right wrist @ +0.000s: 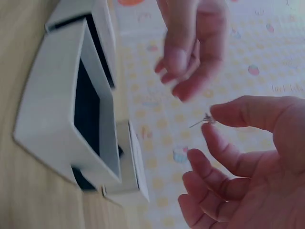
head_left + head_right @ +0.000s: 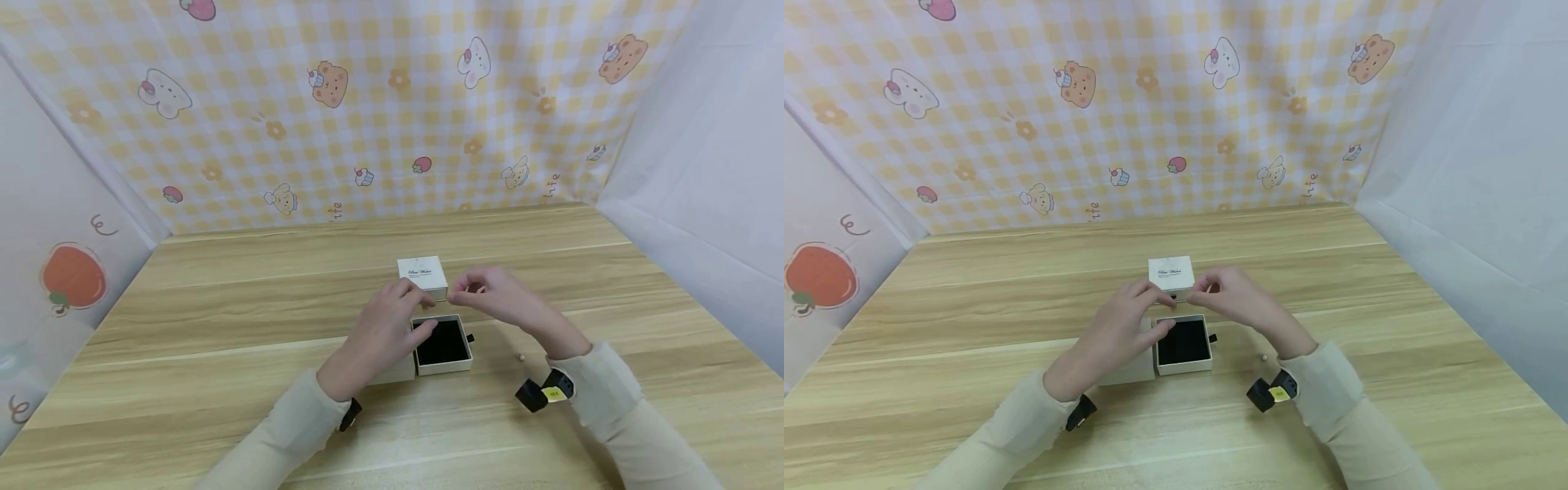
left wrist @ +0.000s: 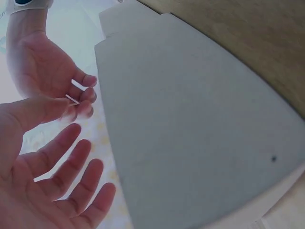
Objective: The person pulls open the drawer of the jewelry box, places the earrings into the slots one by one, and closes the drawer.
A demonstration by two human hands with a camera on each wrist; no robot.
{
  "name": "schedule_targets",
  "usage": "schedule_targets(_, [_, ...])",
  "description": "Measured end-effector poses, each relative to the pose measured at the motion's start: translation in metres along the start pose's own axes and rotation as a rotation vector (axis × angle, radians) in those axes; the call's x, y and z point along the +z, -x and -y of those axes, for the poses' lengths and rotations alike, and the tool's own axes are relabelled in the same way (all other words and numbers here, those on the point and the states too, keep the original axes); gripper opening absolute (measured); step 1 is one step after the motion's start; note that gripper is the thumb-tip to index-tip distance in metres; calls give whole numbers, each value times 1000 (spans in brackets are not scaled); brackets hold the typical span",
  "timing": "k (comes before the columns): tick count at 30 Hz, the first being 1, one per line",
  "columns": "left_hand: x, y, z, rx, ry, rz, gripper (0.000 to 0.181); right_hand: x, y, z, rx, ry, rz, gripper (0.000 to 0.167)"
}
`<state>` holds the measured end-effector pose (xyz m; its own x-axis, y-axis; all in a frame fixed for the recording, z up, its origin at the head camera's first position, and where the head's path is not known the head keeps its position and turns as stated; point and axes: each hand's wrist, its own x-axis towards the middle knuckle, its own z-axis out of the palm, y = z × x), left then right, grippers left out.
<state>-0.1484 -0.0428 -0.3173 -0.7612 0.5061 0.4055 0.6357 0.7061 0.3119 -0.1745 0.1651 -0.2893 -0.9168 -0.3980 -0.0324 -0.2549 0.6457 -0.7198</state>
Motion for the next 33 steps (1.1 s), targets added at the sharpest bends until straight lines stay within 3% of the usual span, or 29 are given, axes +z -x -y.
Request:
schedule_targets(8, [1, 1, 0, 95, -125, -149, 25, 17, -2, 12, -6, -63, -46, 21])
schedule_targets(15, [5, -1, 3, 116, -147, -235, 17, 24, -2, 16, -6, -91, -47, 22])
schedule_targets(33, [4, -1, 4, 93, -125, -254, 9, 27, -4, 15, 18, -84, -34, 21])
